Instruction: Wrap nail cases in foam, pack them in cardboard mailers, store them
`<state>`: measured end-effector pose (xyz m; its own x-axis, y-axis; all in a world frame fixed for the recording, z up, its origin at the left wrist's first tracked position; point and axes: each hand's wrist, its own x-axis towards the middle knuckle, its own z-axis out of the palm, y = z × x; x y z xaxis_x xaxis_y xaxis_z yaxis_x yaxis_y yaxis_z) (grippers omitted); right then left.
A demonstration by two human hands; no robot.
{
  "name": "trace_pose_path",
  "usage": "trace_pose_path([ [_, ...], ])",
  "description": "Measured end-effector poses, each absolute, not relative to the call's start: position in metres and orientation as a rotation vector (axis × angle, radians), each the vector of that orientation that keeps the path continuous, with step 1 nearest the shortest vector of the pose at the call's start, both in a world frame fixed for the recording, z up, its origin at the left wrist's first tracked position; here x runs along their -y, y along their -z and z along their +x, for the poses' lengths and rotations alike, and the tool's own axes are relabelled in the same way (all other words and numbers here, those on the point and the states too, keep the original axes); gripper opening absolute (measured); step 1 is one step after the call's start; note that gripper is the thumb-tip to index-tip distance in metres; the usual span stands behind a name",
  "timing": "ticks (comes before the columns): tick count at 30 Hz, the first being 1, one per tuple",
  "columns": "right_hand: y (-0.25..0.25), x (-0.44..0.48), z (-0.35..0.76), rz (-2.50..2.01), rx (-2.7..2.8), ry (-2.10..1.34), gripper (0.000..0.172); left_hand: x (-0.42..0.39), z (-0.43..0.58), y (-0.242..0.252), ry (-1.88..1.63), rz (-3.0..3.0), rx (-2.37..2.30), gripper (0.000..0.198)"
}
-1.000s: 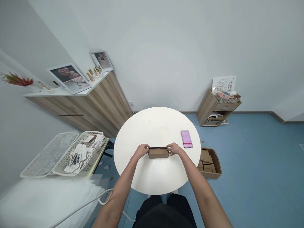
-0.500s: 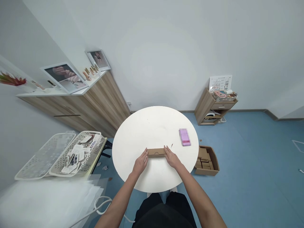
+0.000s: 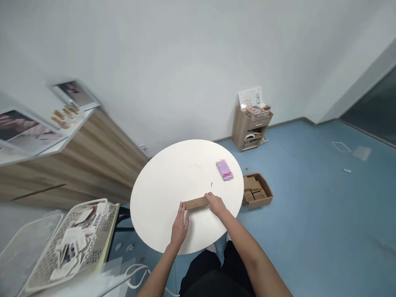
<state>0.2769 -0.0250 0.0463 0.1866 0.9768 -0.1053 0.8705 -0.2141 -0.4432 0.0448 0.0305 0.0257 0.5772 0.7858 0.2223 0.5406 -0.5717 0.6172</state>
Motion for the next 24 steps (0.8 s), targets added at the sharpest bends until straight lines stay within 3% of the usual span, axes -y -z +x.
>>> trace_pose_path([
  [4,-0.064,0.059,0.299,-2.301,1.547,-0.376,0.045,-0.026,0.100,-0.061,-0.726,1.738,-1.072,0.054],
  [11,-0.072,0.163,0.380,-2.481,1.352,0.040,0.049,0.022,0.240,-0.098,-0.513,1.008,-1.010,0.052],
  [18,-0.043,0.241,0.469,-2.504,1.258,0.292,0.043,0.118,0.383,-0.079,-0.443,0.657,-0.972,0.062],
  [24,-0.027,0.304,0.563,-2.388,1.373,0.090,0.040,0.170,0.495,-0.036,-0.429,0.607,-1.139,0.080],
])
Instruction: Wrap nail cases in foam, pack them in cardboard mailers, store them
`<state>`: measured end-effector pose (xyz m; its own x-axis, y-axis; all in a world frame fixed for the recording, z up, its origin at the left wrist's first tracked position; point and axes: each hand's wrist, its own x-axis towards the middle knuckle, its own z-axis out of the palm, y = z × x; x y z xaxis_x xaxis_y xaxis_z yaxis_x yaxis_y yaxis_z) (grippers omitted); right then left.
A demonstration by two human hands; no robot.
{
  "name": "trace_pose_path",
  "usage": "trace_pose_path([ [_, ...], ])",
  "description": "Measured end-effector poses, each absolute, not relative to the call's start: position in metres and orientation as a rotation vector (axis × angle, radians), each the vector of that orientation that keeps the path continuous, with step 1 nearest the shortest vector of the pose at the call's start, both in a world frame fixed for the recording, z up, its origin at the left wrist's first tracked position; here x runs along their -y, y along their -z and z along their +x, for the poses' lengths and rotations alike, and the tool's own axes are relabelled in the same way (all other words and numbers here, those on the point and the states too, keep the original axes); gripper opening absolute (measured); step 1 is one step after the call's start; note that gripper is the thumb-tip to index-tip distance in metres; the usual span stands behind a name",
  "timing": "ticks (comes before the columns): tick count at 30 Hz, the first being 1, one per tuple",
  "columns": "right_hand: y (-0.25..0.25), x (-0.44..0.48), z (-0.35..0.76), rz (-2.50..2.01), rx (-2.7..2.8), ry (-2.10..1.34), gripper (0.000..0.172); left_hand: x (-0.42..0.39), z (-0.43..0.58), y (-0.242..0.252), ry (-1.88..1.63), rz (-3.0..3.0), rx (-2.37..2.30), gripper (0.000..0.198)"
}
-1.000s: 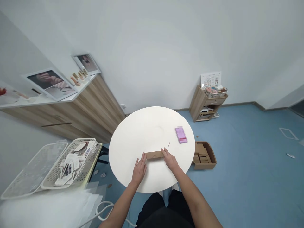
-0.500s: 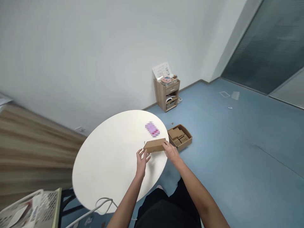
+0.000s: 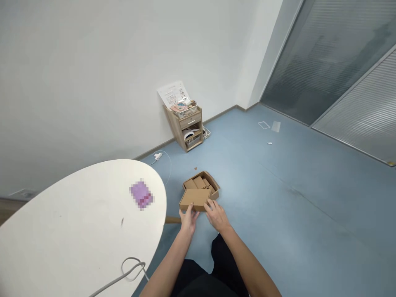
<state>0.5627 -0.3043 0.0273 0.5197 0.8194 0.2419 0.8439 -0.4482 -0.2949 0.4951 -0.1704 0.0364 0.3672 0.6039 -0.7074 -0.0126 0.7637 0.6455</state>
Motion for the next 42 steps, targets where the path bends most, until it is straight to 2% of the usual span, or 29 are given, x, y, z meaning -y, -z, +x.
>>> trace_pose_path([
  [3,-0.018,0.328,0.609,-2.291,1.347,-0.110,0.038,0.174,0.530,-0.014,-0.431,0.687,-1.139,0.084],
  [7,0.012,0.331,0.672,-2.307,0.864,-0.406,0.037,0.161,0.557,0.012,-0.289,0.715,-1.147,0.074],
  [12,0.089,0.300,0.729,-2.008,0.402,-1.114,0.047,0.134,0.589,0.065,-0.192,0.756,-1.115,0.073],
  [14,0.129,0.285,0.745,-1.811,0.252,-1.237,0.053,0.121,0.604,0.099,-0.202,0.798,-1.110,0.072],
  [19,0.252,0.239,0.777,-1.808,0.091,-1.033,0.061,0.094,0.636,0.216,-0.343,1.368,-1.205,0.052],
  [24,0.390,0.180,0.802,-2.098,0.304,-0.765,0.051,0.078,0.652,0.348,-0.300,2.061,-0.934,0.042],
  [29,0.493,0.130,0.810,-2.202,0.418,-0.726,0.045,0.051,0.672,0.448,-0.254,2.300,-0.876,0.041],
  [34,0.538,0.111,0.813,-2.299,0.595,-0.591,0.039,0.030,0.689,0.500,-0.256,2.347,-0.907,0.039],
  [38,0.549,0.108,0.814,-2.302,0.882,-0.330,0.036,0.026,0.691,0.518,-0.326,2.261,-0.930,0.037],
  [42,0.554,0.103,0.814,-2.187,1.121,-0.219,0.040,0.026,0.689,0.526,-0.328,2.318,-0.923,0.041],
])
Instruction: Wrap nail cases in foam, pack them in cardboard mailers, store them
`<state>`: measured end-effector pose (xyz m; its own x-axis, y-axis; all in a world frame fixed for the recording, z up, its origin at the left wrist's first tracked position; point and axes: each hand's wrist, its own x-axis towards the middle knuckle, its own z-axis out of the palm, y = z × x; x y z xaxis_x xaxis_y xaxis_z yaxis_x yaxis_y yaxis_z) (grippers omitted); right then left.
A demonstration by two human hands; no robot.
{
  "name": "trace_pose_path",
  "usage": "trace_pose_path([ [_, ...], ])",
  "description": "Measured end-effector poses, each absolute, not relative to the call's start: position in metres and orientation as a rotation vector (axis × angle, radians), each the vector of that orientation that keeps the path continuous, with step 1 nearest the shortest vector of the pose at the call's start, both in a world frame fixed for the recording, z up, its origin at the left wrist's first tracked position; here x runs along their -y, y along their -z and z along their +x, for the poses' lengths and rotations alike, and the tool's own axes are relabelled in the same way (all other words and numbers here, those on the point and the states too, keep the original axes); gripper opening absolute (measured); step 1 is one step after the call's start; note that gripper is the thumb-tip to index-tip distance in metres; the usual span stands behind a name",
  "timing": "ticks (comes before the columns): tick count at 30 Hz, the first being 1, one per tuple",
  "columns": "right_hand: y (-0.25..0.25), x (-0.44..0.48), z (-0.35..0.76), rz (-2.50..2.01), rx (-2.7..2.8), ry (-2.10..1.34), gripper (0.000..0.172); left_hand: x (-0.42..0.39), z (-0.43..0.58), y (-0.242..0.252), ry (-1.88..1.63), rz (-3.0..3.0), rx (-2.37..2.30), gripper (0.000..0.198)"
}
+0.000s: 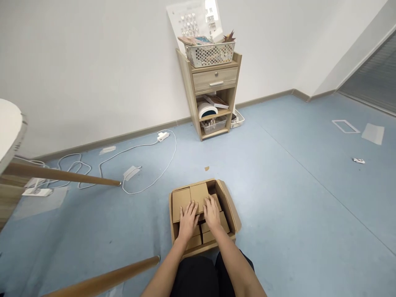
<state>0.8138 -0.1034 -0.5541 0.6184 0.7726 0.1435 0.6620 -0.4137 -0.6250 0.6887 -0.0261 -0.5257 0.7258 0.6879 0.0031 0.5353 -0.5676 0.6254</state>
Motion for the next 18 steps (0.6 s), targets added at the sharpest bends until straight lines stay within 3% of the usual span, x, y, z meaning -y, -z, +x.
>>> trace_pose_path([
  [4,0.546,0.102,0.817,-2.274,1.223,-0.247,0.041,0.029,0.691,0.517,-0.181,2.397,-0.954,0.049],
  [8,0.505,0.109,0.818,-2.392,1.305,-0.281,0.040,0.043,0.691,0.474,-0.182,2.297,-0.954,0.051],
  [12,0.438,0.125,0.808,-2.370,1.374,-0.273,0.043,0.065,0.673,0.394,-0.133,2.279,-0.961,0.052],
  [18,0.301,0.149,0.775,-2.208,1.522,-0.349,0.041,0.106,0.607,0.237,-0.139,2.366,-1.007,0.055],
])
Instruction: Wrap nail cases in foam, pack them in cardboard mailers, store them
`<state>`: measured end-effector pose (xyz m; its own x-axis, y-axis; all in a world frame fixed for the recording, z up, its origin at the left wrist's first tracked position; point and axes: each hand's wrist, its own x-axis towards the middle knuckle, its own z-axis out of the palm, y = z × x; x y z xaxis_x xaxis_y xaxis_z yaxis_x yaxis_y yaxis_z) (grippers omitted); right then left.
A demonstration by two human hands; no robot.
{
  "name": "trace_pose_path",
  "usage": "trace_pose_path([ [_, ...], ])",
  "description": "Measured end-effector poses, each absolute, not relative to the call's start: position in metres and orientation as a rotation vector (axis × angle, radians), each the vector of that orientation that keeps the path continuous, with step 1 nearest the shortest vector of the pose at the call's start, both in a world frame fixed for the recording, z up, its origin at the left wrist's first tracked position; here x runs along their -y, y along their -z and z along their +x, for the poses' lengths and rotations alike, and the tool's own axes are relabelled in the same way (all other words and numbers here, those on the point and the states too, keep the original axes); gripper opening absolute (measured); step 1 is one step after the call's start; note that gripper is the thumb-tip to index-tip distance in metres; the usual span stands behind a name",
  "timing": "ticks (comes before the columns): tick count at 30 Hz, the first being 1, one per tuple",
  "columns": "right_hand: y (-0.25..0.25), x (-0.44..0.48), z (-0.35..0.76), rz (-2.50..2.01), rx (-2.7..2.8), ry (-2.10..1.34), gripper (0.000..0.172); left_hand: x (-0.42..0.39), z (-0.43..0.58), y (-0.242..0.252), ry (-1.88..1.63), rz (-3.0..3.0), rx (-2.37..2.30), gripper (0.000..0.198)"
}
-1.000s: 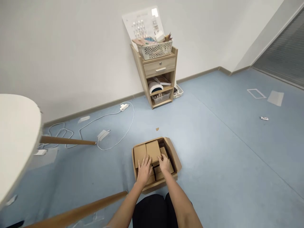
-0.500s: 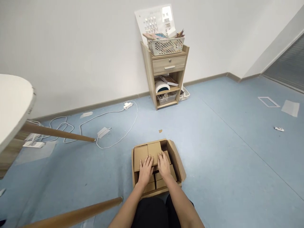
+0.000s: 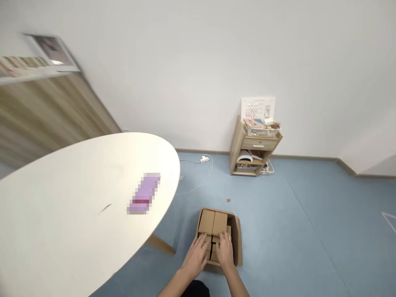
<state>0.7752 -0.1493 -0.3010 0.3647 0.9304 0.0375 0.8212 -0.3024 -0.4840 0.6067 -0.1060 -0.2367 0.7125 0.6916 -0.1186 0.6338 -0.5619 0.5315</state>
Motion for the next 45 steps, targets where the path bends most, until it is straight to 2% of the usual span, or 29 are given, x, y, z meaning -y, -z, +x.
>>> trace_pose_path([
  [5,0.170,0.162,0.725,-2.061,1.612,-0.464,0.038,0.147,0.530,0.107,-0.348,2.249,-1.164,0.047],
  [8,0.106,0.167,0.686,-1.929,1.675,-0.569,0.035,0.163,0.477,0.049,-0.503,2.181,-1.352,0.043],
  [11,0.060,0.170,0.643,-1.820,1.728,-0.646,0.033,0.168,0.413,0.018,-0.570,2.162,-1.621,0.042],
  [14,0.029,0.170,0.593,-1.719,1.800,-0.699,0.033,0.168,0.343,0.011,-0.542,2.147,-1.885,0.046],
  [18,0.007,0.163,0.519,-1.580,1.942,-0.765,0.033,0.175,0.262,0.014,-0.297,2.046,-2.089,0.048],
  [21,0.000,0.154,0.461,-1.488,2.016,-0.781,0.033,0.184,0.215,0.010,-0.131,1.972,-2.037,0.052],
  [26,-0.005,0.129,0.359,-1.424,2.072,-0.820,0.033,0.200,0.133,-0.004,-0.042,1.869,-1.956,0.061],
  [35,-0.035,0.060,0.189,-1.314,2.222,-0.961,0.037,0.195,-0.047,-0.034,-0.286,1.737,-2.133,0.047],
  [40,-0.049,0.002,0.104,-1.208,2.338,-0.969,0.036,0.162,-0.120,-0.056,-0.523,1.605,-2.227,0.043],
  [45,-0.060,-0.071,0.023,-1.156,2.391,-0.911,0.035,0.106,-0.188,-0.050,-0.751,1.601,-2.274,0.040],
])
